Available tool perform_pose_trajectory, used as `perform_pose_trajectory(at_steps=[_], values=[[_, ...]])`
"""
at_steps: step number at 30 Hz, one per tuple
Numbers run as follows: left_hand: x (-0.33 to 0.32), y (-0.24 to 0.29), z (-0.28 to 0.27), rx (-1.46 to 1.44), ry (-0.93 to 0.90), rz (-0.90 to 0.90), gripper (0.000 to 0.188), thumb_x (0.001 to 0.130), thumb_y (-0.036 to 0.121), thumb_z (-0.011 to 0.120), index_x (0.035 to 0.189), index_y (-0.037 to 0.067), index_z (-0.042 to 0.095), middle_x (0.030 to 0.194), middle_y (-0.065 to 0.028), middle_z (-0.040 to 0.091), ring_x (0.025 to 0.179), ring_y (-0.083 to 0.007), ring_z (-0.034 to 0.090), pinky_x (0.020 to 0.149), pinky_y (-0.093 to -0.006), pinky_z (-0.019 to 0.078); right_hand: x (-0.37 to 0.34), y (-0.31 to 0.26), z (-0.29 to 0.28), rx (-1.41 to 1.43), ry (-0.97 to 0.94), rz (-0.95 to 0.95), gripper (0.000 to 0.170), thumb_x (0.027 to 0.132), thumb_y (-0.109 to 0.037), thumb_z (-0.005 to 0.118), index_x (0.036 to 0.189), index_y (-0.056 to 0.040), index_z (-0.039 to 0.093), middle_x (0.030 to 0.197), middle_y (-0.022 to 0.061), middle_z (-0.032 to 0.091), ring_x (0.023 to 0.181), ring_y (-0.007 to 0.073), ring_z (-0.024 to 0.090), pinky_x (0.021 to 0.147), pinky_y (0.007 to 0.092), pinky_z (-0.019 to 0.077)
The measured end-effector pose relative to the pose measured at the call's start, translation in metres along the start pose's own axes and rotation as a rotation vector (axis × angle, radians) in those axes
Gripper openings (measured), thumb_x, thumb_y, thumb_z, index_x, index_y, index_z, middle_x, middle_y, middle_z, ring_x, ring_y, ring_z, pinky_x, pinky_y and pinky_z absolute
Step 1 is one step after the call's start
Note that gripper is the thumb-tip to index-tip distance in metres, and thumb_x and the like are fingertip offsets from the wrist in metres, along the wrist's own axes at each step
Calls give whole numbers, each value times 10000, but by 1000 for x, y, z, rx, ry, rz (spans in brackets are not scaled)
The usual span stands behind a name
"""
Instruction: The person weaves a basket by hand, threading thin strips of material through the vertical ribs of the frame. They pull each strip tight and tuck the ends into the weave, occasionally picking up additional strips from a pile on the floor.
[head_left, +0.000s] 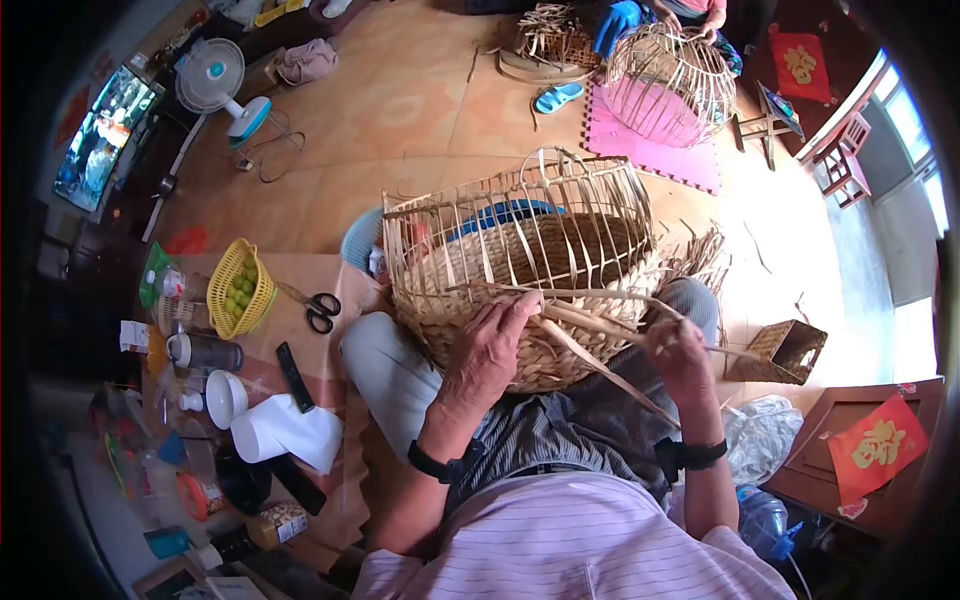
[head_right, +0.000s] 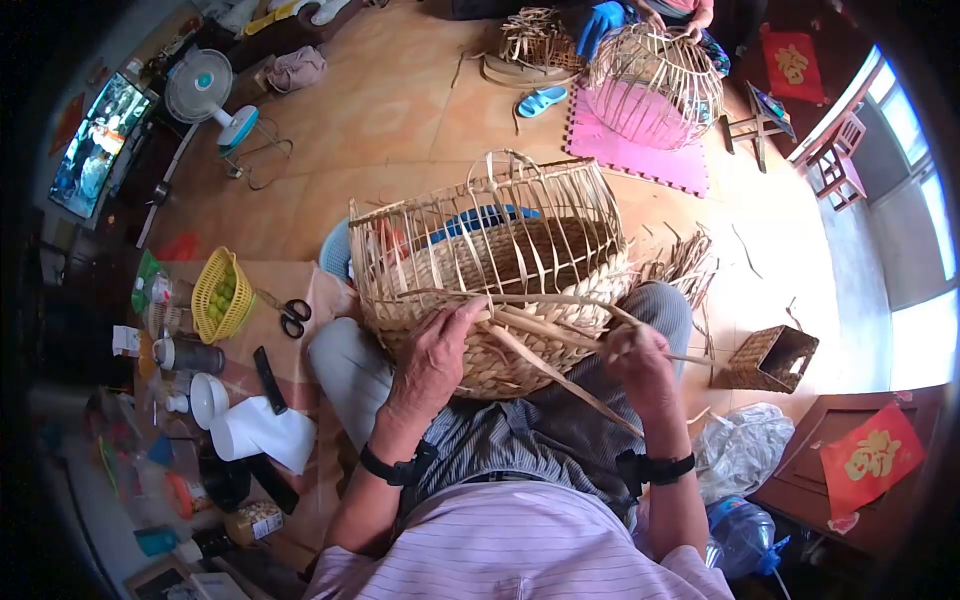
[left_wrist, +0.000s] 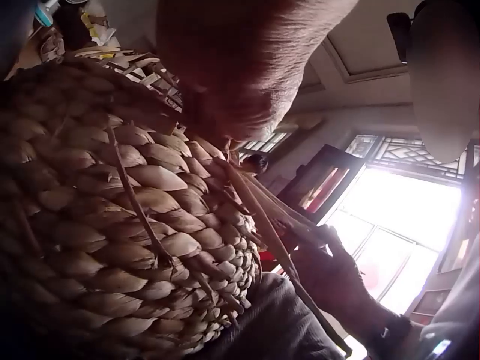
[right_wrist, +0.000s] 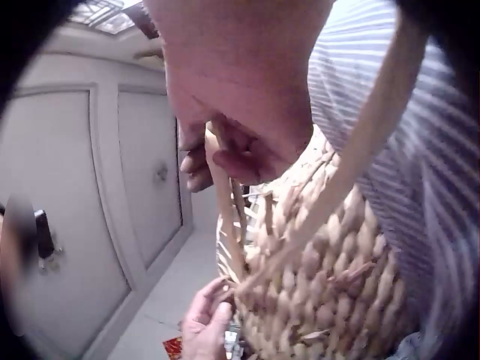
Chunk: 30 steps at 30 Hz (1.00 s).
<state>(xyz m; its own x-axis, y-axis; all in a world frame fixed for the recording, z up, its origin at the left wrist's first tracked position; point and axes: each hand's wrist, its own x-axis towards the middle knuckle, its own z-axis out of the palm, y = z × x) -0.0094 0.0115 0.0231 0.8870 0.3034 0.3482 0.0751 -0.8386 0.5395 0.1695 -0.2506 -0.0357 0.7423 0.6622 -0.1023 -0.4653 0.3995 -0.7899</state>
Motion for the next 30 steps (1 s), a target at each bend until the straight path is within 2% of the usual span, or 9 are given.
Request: perform_pose_trajectory(at_steps=[2, 4, 6, 10, 15, 22, 25, 26, 30], values=[[3, -1, -2, -52, 3, 6, 473, 918, -110, 572, 1359, 54, 616, 1181, -182, 737, 1109, -371, 718, 948, -451, 596, -10, -18, 27, -522, -11, 337, 374, 1037, -394, 736, 1033, -26, 673, 871, 36, 699, 701, 113, 670, 625, 259, 550], [6, -9, -1, -117, -7, 1, 445, 938, -102, 574, 1354, 48, 619, 1149, -207, 747, 1087, -395, 729, 931, -460, 596, -12, -13, 25, -626, -377, 457, 328, 1047, -358, 736, 1042, -32, 704, 838, 36, 741, 723, 103, 696, 620, 266, 559], [9, -15, 0, -155, -18, -3, 416, 949, -92, 567, 1335, 53, 619, 1121, -202, 758, 1057, -398, 740, 903, -467, 603, -15, -18, 23, -573, -329, 552, 343, 1055, -370, 716, 999, -32, 703, 829, 39, 711, 695, 156, 705, 628, 272, 557], [13, -16, -4, -154, -40, -16, 401, 958, -82, 545, 1325, 63, 618, 1118, -192, 770, 1025, -398, 754, 859, -477, 612, -15, -20, -27, -24, -166, -2, 293, 1135, -342, 569, 1155, -52, 603, 1037, 113, 686, 650, 138, 540, 634, 276, 515], [15, -17, -5, -193, -59, -44, 409, 960, -85, 523, 1329, 65, 613, 1132, -191, 772, 1044, -397, 753, 872, -473, 613, -19, -21, -69, 480, 221, -194, 367, 1143, -377, 550, 1279, -40, 598, 1228, 144, 659, 820, 154, 590, 700, 278, 532], [14, -16, 1, -203, -37, -40, 387, 992, -65, 519, 1341, 76, 609, 1135, -202, 774, 1059, -395, 758, 863, -470, 620, -60, -36, -3, -723, 106, 342, 285, 1101, -224, 658, 1264, 10, 646, 1039, 91, 744, 843, 148, 678, 756, 290, 569], [15, -16, 3, -217, -70, -108, 347, 1027, -32, 524, 1340, 91, 609, 1138, -202, 776, 1074, -387, 760, 859, -463, 624, -52, -6, 37, -893, -190, 176, 346, 1074, -200, 706, 1331, 14, 618, 1024, 56, 722, 776, 115, 653, 706, 291, 546], [16, -16, 2, -226, -84, -121, 337, 1035, -21, 526, 1341, 94, 609, 1139, -200, 777, 1079, -384, 759, 865, -463, 623, -46, -12, 65, -879, -149, 354, 341, 1083, -206, 689, 1337, 12, 618, 973, 71, 721, 757, 135, 656, 664, 305, 543], [16, -22, 3, -258, -80, -122, 301, 1062, 21, 534, 1342, 102, 610, 1137, -188, 781, 1083, -376, 759, 877, -466, 616, -11, 8, 107, -1043, -232, 143, 283, 1088, -207, 662, 1253, 20, 625, 828, 152, 690, 698, 215, 678, 606, 377, 533]])
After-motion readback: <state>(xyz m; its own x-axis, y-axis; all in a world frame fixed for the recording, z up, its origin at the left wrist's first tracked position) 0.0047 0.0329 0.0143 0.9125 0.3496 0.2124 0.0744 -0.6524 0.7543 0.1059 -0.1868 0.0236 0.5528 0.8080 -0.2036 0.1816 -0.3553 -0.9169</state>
